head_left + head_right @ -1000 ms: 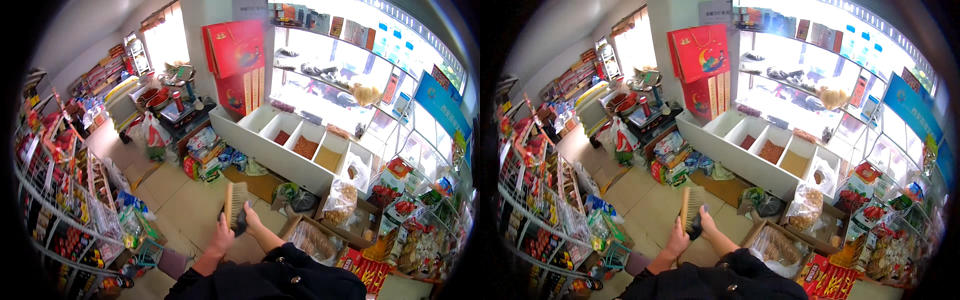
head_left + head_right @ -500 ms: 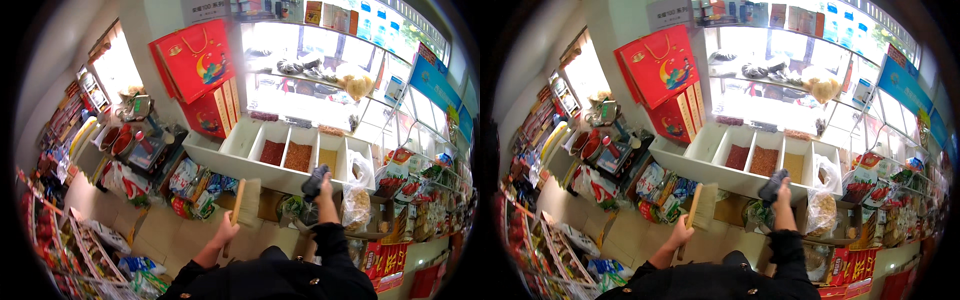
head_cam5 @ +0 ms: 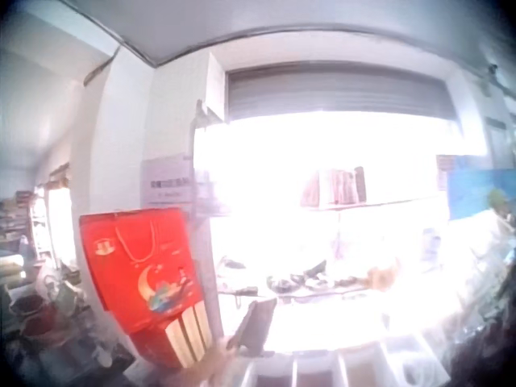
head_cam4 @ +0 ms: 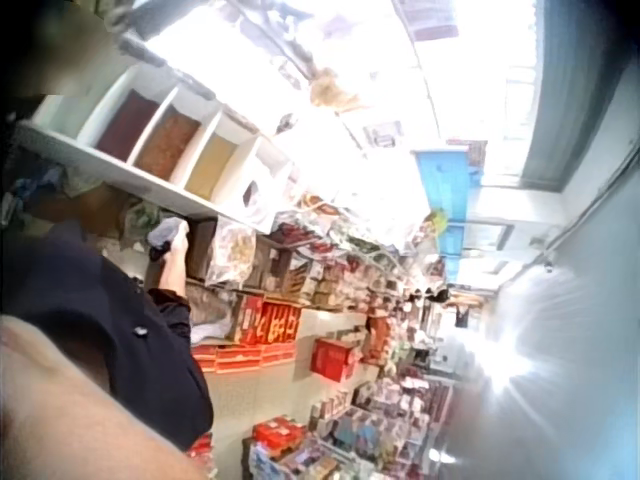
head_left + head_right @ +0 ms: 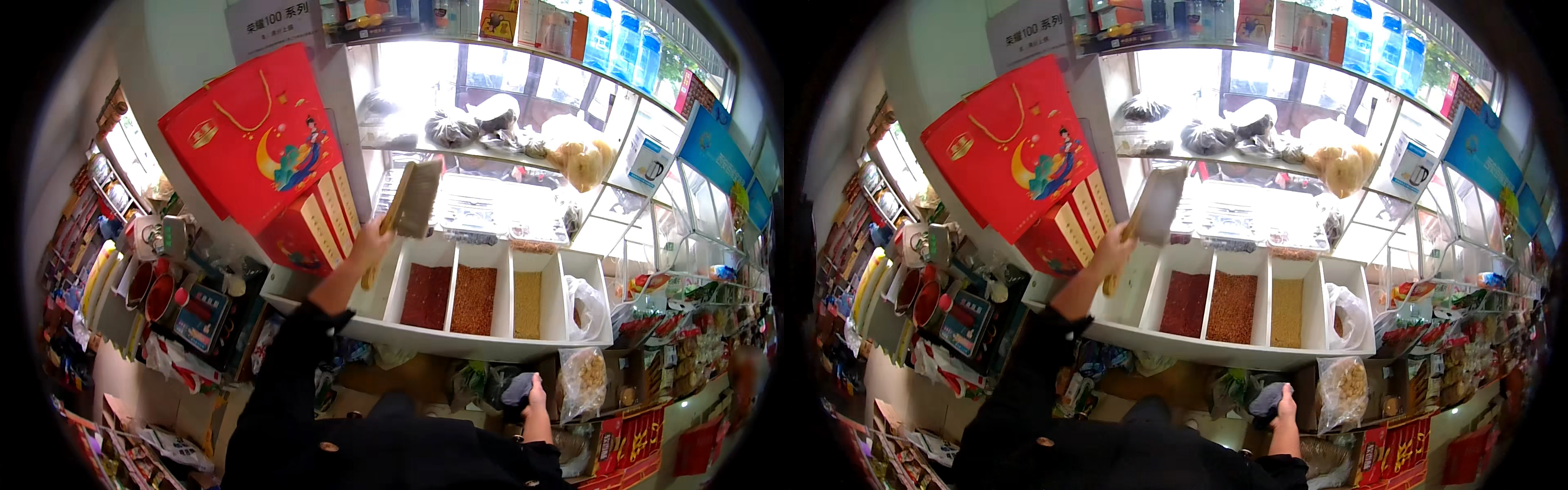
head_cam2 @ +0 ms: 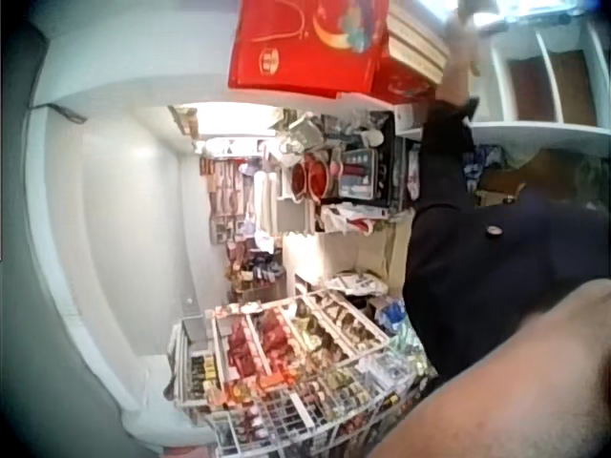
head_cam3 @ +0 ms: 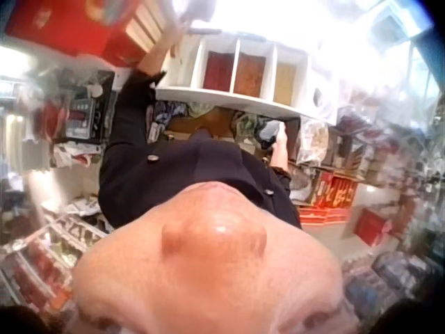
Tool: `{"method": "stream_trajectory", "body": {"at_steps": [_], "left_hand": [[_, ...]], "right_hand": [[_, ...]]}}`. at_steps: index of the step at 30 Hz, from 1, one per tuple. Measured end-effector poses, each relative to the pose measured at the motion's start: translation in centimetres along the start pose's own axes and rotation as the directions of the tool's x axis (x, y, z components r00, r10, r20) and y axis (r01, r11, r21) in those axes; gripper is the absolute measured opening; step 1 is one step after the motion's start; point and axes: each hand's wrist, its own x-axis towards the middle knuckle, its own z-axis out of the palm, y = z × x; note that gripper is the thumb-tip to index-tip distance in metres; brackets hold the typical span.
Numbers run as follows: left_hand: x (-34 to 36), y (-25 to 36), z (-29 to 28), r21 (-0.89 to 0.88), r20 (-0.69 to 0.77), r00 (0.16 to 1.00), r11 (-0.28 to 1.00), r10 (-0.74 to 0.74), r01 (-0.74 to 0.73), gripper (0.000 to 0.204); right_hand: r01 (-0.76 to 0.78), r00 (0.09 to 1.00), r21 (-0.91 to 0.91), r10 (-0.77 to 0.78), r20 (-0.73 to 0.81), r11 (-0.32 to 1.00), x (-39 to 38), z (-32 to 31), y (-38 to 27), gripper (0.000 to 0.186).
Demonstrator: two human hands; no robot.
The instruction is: The person wipes various items and shelves in a small store using a blue cloth. They clean packaged bread, red gift boxes, and a small yellow box, then move to a bulk bin area to wipe containers and a wooden brush. Finally, they wipe a large bag of snacks and place it back on the shelf.
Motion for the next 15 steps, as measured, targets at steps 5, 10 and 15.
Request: {"method": "stream_trajectory", "body": {"at_steps": [5, 10, 15], "left_hand": [[22.1, -0.5, 0.0, 0.197, -0.052, 0.957, 0.942, 0.285, -0.27, 0.036], [38.8, 0.7, 2.3, 0.365, 0.145, 0.97, 0.901, 0.196, -0.236, 0.039], [48.6, -1.0, 1.1, 0.493, 0.111, 0.968, 0.833, 0.227, -0.252, 0.043]], "right_hand": [[0.117, 0.992, -0.044, -0.114, 0.061, 0.992, 3.2, 5.6, -0.9, 0.045], [0.219, 0.951, 0.139, -0.179, -0.251, 0.966, -1.3, 6.8, -1.2, 0.045], [0.158, 0.828, 0.083, -0.086, -0.554, 0.984, -3.0, 7.9, 2.8, 0.045]]}}
